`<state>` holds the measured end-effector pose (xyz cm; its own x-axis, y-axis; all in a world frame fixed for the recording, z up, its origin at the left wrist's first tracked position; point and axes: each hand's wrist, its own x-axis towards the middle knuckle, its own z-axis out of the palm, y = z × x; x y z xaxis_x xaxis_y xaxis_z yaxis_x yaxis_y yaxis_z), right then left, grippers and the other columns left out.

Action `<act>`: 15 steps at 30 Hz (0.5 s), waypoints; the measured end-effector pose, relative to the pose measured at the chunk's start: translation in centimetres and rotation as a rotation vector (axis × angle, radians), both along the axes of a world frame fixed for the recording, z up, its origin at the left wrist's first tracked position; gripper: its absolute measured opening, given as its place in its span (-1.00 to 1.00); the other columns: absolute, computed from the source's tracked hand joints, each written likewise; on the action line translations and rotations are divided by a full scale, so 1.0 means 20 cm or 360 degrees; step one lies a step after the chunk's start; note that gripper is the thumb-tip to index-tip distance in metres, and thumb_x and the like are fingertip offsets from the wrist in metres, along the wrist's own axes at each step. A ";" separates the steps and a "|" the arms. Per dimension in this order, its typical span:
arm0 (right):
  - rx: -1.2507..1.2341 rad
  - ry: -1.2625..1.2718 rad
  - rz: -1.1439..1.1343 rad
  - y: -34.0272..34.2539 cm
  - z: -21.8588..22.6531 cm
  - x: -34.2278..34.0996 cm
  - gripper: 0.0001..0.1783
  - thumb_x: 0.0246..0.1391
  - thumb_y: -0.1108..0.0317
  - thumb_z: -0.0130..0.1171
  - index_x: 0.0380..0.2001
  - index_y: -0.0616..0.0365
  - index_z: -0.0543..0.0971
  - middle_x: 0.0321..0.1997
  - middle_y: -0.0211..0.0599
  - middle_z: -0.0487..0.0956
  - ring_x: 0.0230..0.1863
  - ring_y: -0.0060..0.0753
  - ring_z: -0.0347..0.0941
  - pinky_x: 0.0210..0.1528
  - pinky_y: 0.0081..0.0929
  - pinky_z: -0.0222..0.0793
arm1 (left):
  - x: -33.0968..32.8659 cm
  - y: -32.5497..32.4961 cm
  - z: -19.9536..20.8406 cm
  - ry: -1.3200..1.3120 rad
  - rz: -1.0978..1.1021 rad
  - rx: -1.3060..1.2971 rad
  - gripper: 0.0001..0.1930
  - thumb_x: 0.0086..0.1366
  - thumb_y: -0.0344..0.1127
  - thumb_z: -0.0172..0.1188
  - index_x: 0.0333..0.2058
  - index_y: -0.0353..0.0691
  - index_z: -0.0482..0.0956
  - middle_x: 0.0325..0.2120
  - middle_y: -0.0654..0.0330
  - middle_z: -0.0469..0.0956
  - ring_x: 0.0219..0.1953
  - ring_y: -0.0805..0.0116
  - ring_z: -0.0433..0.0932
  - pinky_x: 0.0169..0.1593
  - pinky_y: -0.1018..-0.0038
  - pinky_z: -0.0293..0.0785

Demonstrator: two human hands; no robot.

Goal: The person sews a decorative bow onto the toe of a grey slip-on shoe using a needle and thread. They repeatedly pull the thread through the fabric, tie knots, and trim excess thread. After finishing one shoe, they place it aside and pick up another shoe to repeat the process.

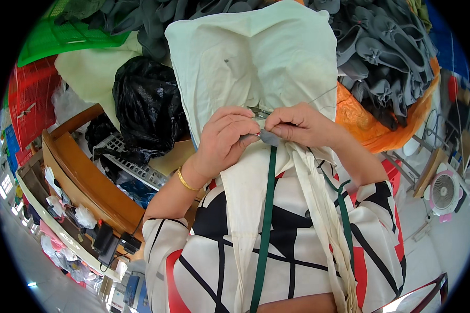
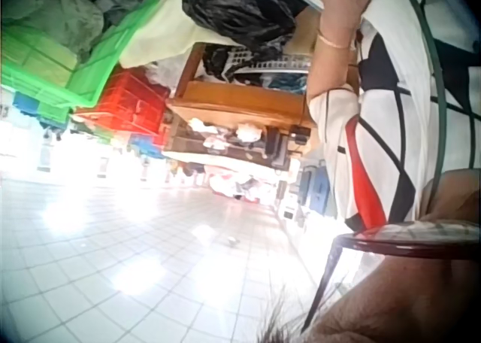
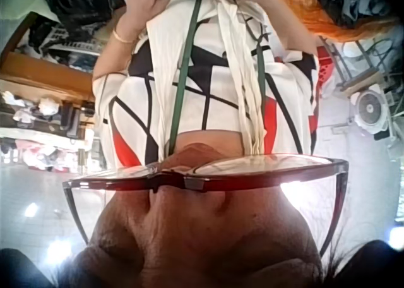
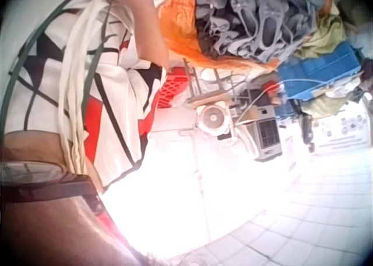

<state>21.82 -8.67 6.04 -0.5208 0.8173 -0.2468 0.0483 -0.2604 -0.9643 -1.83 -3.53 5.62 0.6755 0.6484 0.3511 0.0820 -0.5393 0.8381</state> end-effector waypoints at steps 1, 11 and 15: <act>-0.0018 0.0000 0.0004 0.00 0.00 0.00 -0.87 0.27 0.41 0.10 -0.17 0.16 0.56 -0.33 -0.47 0.57 -0.34 -0.61 0.41 -0.20 -0.64 0.35 | 0.00 0.00 -0.01 -0.0018 0.0001 -0.0019 -0.75 0.00 -0.47 0.41 -0.31 -0.22 0.58 -0.37 0.18 0.62 -0.17 0.07 0.59 -0.11 0.31 0.53; -0.0273 -0.0037 -0.0004 -0.01 0.01 -0.01 -0.76 0.25 0.26 0.13 -0.10 0.14 0.48 -0.49 -0.43 0.44 -0.46 -0.62 0.29 -0.35 -0.61 0.24 | 0.00 0.01 0.01 0.0057 -0.0069 -0.0170 -0.75 0.00 -0.50 0.40 -0.32 -0.22 0.57 -0.38 0.16 0.60 -0.23 0.07 0.58 -0.15 0.31 0.52; -0.0148 -0.0170 0.0031 0.00 0.03 -0.02 -0.55 0.21 0.17 0.17 0.06 0.15 0.37 -0.54 -0.44 0.38 -0.50 -0.62 0.23 -0.39 -0.59 0.18 | 0.00 0.01 0.01 0.0073 -0.0106 -0.0321 -0.78 0.04 -0.49 0.37 -0.31 -0.22 0.57 -0.41 0.16 0.58 -0.31 0.13 0.56 -0.24 0.34 0.49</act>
